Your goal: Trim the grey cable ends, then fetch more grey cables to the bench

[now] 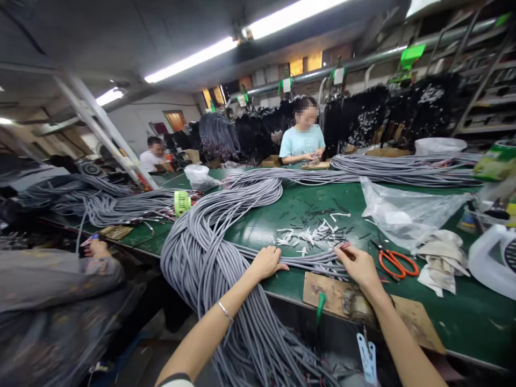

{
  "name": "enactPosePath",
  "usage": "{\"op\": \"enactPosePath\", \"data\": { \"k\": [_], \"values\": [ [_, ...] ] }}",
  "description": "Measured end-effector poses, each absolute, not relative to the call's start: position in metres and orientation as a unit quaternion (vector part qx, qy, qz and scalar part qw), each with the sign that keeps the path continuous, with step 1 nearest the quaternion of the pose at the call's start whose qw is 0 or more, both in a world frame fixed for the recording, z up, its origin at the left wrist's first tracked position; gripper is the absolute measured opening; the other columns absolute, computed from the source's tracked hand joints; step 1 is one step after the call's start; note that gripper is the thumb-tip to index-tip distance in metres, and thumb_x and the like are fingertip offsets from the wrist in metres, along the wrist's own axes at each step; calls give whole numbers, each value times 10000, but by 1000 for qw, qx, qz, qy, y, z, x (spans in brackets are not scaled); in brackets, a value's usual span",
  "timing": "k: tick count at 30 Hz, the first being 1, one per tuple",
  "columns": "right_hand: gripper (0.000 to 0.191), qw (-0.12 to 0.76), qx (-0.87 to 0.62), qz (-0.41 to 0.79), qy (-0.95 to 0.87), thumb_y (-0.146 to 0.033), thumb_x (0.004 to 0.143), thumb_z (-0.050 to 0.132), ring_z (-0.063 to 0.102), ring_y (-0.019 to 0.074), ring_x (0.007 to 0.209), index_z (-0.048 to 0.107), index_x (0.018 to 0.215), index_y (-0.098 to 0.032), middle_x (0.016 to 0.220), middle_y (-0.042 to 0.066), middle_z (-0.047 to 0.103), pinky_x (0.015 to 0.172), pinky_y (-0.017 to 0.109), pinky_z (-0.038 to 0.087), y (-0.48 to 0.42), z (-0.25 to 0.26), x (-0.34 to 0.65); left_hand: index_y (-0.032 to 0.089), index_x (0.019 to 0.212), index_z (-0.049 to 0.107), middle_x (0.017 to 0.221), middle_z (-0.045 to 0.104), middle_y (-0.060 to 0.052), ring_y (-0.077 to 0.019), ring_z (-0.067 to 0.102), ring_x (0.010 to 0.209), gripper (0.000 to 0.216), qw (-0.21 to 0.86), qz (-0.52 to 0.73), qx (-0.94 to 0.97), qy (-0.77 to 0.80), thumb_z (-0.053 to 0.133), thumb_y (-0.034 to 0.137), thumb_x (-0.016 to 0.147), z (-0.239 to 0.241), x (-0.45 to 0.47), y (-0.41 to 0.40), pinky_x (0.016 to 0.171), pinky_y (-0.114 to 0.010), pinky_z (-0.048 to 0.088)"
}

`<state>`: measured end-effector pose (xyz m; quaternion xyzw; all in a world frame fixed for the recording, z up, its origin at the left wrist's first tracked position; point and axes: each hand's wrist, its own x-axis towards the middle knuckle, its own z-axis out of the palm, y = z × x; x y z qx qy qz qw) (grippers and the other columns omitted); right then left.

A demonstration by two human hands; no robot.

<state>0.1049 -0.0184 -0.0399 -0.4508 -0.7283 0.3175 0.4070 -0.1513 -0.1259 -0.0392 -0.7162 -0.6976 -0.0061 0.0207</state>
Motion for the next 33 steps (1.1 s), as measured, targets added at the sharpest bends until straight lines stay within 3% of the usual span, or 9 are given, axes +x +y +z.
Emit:
{"op": "enactPosePath", "data": {
  "k": [5, 7, 10, 14, 17, 21, 27, 30, 33],
  "values": [
    [402, 588, -466, 330, -573, -451, 734, 533, 585, 184, 636, 640, 937, -120, 755, 93, 643, 596, 286, 464, -25, -32, 109, 177, 830, 568, 862, 629, -88, -226, 599, 830, 198, 26, -27, -706, -707, 515, 366, 797, -35, -146, -125, 698, -289, 423],
    [393, 655, -470, 298, -511, -427, 757, 515, 558, 164, 603, 621, 969, -113, 732, 83, 609, 562, 269, 451, -28, -31, 111, 182, 837, 560, 844, 639, -85, -223, 611, 809, 170, 45, -55, -678, -732, 472, 326, 821, -27, -145, -126, 673, -282, 414],
    [352, 680, -458, 276, -502, -395, 774, 503, 535, 149, 587, 620, 939, -107, 702, 69, 579, 556, 254, 437, -32, -30, 113, 170, 916, 529, 809, 643, -101, -237, 619, 805, 229, 83, -111, -606, -783, 339, 293, 883, -4, -153, -115, 667, -290, 400],
    [331, 653, -473, 250, -537, -372, 775, 492, 519, 143, 574, 624, 928, -109, 697, 64, 580, 558, 252, 431, -31, -30, 113, 97, 1114, 420, 892, 618, -185, -287, 599, 878, 365, 114, -177, -486, -848, 173, 284, 920, 37, -178, -75, 702, -341, 396],
    [341, 642, -490, 226, -544, -364, 785, 456, 504, 139, 553, 617, 942, -107, 685, 60, 579, 548, 249, 425, -30, -30, 115, -13, 1222, 297, 1060, 525, -295, -347, 535, 999, 456, 110, -201, -420, -878, 327, 292, 885, 47, -187, -43, 761, -397, 394],
    [285, 531, -466, 261, -658, -314, 772, 428, 493, 136, 498, 632, 860, -136, 593, 29, 567, 531, 250, 410, -30, -36, 117, 59, 1317, 243, 1275, 361, -262, -349, 377, 1179, 658, 106, -209, -446, -864, 545, 295, 783, 16, -167, -36, 918, -434, 331],
    [255, 363, -426, 270, -784, -253, 755, 406, 535, 151, 538, 645, 815, -187, 565, 7, 579, 574, 256, 389, -28, -45, 115, 142, 1115, 552, 1160, 536, -148, -256, 432, 1162, 404, 30, -162, -551, -818, 427, 413, 842, -49, -134, -90, 990, -378, 307],
    [260, 297, -425, 253, -817, -232, 761, 401, 554, 154, 562, 652, 824, -206, 603, 11, 616, 578, 253, 376, -29, -43, 116, 129, 1229, 475, 1299, 441, -185, -310, 348, 1249, 510, 15, -140, -543, -828, 368, 454, 852, -69, -123, -115, 998, -445, 286],
    [252, 265, -431, 229, -831, -218, 771, 408, 572, 155, 578, 653, 831, -219, 640, 13, 640, 564, 247, 371, -33, -40, 118, 1, 1320, 325, 1386, 273, -284, -369, 204, 1314, 646, 17, -107, -529, -841, 304, 460, 866, -79, -111, -124, 1025, -497, 217]
  ]
}}
